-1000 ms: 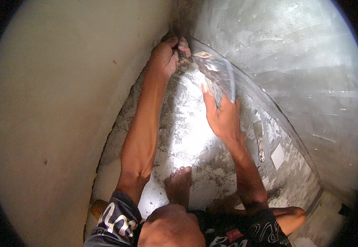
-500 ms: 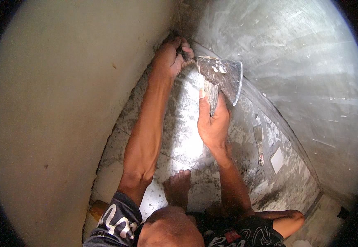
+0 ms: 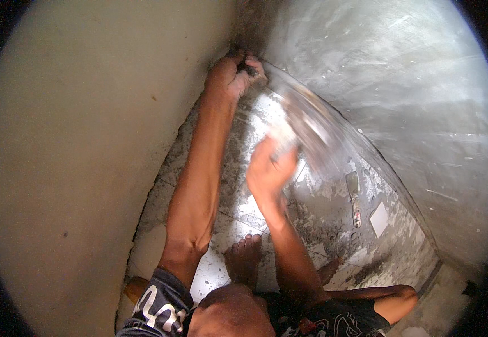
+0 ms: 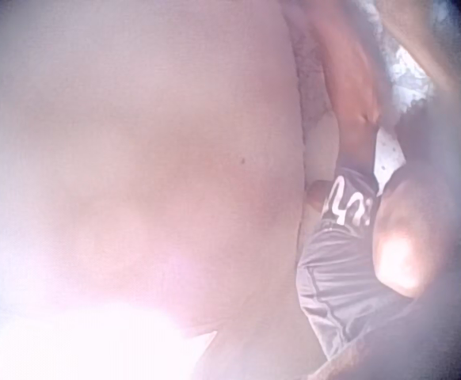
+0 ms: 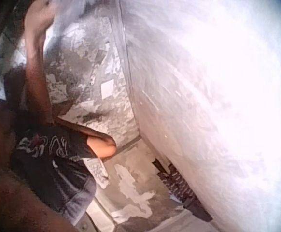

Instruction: The person uses a hammer and chisel to remove tiles from a tiled floor. They repeatedly strike the chisel to break and pry up the tiles, clearing debris as they work.

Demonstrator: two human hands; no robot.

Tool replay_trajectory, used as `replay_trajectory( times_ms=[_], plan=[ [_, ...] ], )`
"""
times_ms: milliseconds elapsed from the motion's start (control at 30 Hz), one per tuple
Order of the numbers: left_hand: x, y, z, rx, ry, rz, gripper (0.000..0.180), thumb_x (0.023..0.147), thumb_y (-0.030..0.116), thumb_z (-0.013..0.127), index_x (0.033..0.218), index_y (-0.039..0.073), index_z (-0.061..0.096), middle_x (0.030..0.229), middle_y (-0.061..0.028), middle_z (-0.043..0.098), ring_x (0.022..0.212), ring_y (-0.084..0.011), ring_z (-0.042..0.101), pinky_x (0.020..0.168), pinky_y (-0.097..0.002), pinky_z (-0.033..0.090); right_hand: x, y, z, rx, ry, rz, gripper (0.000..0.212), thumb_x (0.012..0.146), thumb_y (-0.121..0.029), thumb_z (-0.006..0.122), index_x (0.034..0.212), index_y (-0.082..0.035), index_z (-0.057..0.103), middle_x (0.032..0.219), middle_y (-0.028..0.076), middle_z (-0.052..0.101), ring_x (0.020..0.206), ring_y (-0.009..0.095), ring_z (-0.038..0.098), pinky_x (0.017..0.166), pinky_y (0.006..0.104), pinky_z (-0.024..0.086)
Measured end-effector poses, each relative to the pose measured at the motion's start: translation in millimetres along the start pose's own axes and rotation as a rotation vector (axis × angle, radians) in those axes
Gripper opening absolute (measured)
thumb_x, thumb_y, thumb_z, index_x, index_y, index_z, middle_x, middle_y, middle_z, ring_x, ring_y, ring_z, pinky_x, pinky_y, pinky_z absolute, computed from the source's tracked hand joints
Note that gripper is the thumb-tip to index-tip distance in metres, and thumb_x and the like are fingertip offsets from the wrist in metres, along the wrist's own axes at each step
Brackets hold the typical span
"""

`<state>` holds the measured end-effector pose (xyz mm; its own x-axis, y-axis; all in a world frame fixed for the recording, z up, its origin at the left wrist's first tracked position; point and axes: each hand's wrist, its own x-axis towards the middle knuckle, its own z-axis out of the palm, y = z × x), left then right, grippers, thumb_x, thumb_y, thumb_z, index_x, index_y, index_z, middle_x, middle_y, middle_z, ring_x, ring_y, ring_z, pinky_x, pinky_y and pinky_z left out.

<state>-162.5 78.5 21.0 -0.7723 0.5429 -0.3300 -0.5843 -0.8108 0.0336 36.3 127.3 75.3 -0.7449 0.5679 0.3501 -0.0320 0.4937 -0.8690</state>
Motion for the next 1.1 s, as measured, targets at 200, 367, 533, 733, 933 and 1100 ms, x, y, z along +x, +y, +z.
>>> replay_trajectory(
  times_ms=[200, 367, 533, 733, 933, 1100],
  plan=[
    [8, 3, -2, -0.085, 0.081, -0.071, 0.011, 0.098, 0.003, 0.041, 0.105, -0.001, 0.047, 0.088, -0.0120, 0.045, 0.079, -0.0221, 0.045, 0.062, -0.0384, 0.045, 13, -4, 4, -0.002, -0.012, 0.064, 0.023, 0.101, -0.016, 0.049, 0.103, 0.004, 0.060, 0.068, 0.004, 0.056, 0.058, 0.010, 0.053, 0.054, 0.0303, 0.044],
    [4, 7, 3, -0.059, 0.080, -0.009, 0.011, 0.097, 0.003, 0.040, 0.105, -0.001, 0.046, 0.090, -0.0119, 0.045, 0.082, -0.0220, 0.044, 0.063, -0.0387, 0.045, 7, -10, 15, -0.021, -0.034, 0.057, 0.020, 0.099, -0.011, 0.052, 0.103, 0.005, 0.061, 0.075, 0.010, 0.065, 0.067, 0.023, 0.060, 0.064, 0.0377, 0.048],
    [8, -10, 10, -0.052, 0.120, 0.041, 0.011, 0.096, 0.003, 0.041, 0.104, 0.000, 0.047, 0.090, -0.0115, 0.045, 0.082, -0.0225, 0.044, 0.064, -0.0389, 0.044, 13, -6, 10, 0.067, 0.012, 0.126, 0.018, 0.098, -0.010, 0.053, 0.102, 0.005, 0.061, 0.070, 0.007, 0.062, 0.064, 0.025, 0.060, 0.062, 0.0365, 0.048],
    [31, -8, -19, 0.037, 0.074, 0.087, 0.011, 0.095, 0.004, 0.043, 0.104, -0.001, 0.047, 0.089, -0.0123, 0.045, 0.080, -0.0224, 0.043, 0.063, -0.0395, 0.043, 12, 5, 21, 0.011, 0.015, -0.016, 0.019, 0.099, -0.010, 0.052, 0.102, 0.005, 0.062, 0.075, 0.008, 0.061, 0.071, 0.017, 0.057, 0.064, 0.0333, 0.047],
    [22, -3, 9, -0.267, 0.270, -0.023, 0.008, 0.095, 0.003, 0.046, 0.101, -0.001, 0.046, 0.087, -0.0133, 0.045, 0.079, -0.0227, 0.043, 0.062, -0.0404, 0.042, 5, -7, 15, 0.105, 0.105, 0.090, 0.019, 0.098, -0.009, 0.052, 0.103, 0.007, 0.061, 0.081, 0.018, 0.062, 0.077, 0.018, 0.059, 0.069, 0.0377, 0.048],
    [44, 0, -20, -0.299, 0.152, -0.091, 0.015, 0.093, 0.003, 0.047, 0.107, -0.002, 0.047, 0.089, -0.0137, 0.046, 0.080, -0.0248, 0.044, 0.063, -0.0430, 0.043, 18, -7, 19, 0.023, -0.105, 0.186, 0.022, 0.098, -0.013, 0.055, 0.102, 0.008, 0.060, 0.080, 0.022, 0.064, 0.075, 0.024, 0.063, 0.069, 0.0391, 0.049]
  ],
)
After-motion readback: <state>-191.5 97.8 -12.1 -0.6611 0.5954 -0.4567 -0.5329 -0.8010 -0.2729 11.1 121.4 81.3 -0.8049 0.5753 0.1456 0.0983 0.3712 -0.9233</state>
